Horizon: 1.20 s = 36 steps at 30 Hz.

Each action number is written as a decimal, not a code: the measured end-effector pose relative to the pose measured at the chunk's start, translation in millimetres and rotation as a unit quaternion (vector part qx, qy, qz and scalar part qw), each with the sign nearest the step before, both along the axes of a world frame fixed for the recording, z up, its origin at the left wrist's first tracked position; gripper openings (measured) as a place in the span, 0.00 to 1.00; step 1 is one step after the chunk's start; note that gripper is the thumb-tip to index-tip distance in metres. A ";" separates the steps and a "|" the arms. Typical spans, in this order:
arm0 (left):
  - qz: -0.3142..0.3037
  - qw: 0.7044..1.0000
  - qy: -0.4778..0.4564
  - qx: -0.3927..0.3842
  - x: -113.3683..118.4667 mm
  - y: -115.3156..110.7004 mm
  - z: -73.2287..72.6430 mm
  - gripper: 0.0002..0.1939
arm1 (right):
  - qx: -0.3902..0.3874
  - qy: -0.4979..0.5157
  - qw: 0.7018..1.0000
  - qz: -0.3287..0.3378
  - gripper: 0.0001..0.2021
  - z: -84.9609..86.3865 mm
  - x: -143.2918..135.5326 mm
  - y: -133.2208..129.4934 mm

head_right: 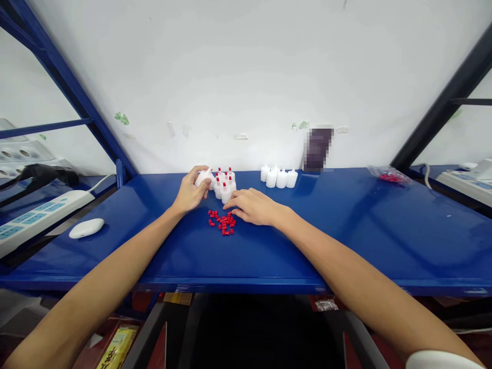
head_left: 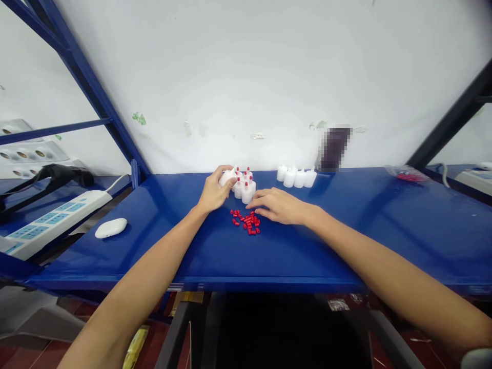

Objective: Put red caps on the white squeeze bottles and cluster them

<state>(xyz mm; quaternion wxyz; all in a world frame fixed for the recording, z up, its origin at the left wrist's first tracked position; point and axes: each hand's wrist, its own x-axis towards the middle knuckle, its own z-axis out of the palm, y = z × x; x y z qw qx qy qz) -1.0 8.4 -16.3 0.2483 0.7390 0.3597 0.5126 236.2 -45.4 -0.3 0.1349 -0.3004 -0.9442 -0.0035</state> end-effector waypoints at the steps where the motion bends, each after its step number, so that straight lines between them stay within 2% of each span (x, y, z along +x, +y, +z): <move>1: 0.005 1.000 0.012 0.008 1.2 -1.3 0.9 0.25 | -0.007 -0.002 1.000 0.009 0.15 -1.5 0.5 1.1; 7: 0.046 0.988 0.080 0.124 6.8 -8.7 8.2 0.22 | -0.021 0.020 1.000 0.005 0.10 -8.3 -3.3 6.5; 12: 0.021 0.964 0.183 0.193 8.8 -14.3 8.1 0.19 | 0.020 0.153 0.988 -0.023 0.10 -5.0 -4.9 6.7; 14: 0.025 0.958 0.214 0.191 11.1 -17.0 7.7 0.19 | 0.047 0.252 0.965 -0.053 0.09 -3.2 -6.6 5.5; 18: 0.035 0.957 0.238 0.164 15.9 -21.7 8.8 0.19 | 0.044 0.454 0.885 -0.096 0.05 -1.9 -14.9 1.2; 21: 0.024 0.955 0.254 0.151 17.6 -23.1 9.7 0.19 | 0.024 0.523 0.848 -0.085 0.05 -2.8 -22.8 -3.5; 29: 0.000 0.955 0.263 0.137 17.6 -24.6 10.4 0.20 | 0.010 0.546 0.835 -0.061 0.07 -6.8 -29.5 -7.0; 32: -0.007 0.957 0.262 0.123 19.2 -28.5 11.5 0.20 | 0.005 0.531 0.846 -0.052 0.04 -6.6 -27.5 -5.8; 36: 0.005 0.970 0.231 0.081 22.6 -34.1 14.6 0.20 | 0.000 0.518 0.854 -0.042 0.05 -7.0 -27.2 -8.3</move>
